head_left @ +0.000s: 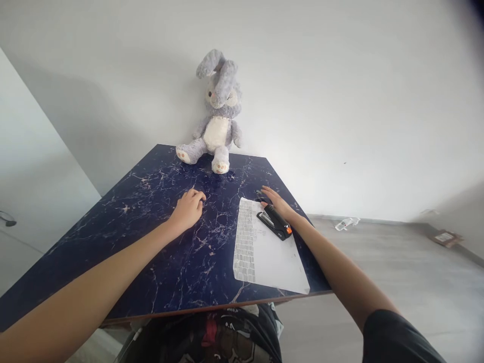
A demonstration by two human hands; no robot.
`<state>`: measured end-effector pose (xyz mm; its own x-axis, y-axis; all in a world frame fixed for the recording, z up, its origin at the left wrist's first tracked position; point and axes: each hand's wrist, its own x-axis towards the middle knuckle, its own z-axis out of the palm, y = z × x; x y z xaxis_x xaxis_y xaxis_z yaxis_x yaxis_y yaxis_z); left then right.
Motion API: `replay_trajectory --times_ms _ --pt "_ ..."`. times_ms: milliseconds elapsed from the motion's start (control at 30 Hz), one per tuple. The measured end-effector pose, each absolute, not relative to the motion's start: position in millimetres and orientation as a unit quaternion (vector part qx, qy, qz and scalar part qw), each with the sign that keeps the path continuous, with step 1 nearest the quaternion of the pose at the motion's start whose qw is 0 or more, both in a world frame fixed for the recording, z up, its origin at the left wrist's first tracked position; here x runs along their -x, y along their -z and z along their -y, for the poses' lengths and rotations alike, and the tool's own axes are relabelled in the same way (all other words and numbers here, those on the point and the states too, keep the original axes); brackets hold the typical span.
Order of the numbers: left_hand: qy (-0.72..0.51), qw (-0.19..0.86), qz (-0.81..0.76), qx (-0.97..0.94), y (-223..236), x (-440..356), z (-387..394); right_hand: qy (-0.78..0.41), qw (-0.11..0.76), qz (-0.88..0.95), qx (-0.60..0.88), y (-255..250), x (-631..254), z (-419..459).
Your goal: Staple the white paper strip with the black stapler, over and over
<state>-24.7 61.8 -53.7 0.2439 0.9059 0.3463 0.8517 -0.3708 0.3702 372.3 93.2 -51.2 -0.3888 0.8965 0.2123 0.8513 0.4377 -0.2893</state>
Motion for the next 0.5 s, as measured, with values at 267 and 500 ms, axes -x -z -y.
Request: replay_trajectory --times_ms 267,500 --pt "-0.349 0.054 -0.540 -0.764 35.2 41.4 -71.6 -0.056 -0.009 0.851 0.522 61.4 -315.0 -124.6" --pt "-0.513 -0.059 -0.514 -0.685 6.4 59.4 -63.8 -0.100 0.029 0.878 0.468 65.1 -169.0 -152.6"
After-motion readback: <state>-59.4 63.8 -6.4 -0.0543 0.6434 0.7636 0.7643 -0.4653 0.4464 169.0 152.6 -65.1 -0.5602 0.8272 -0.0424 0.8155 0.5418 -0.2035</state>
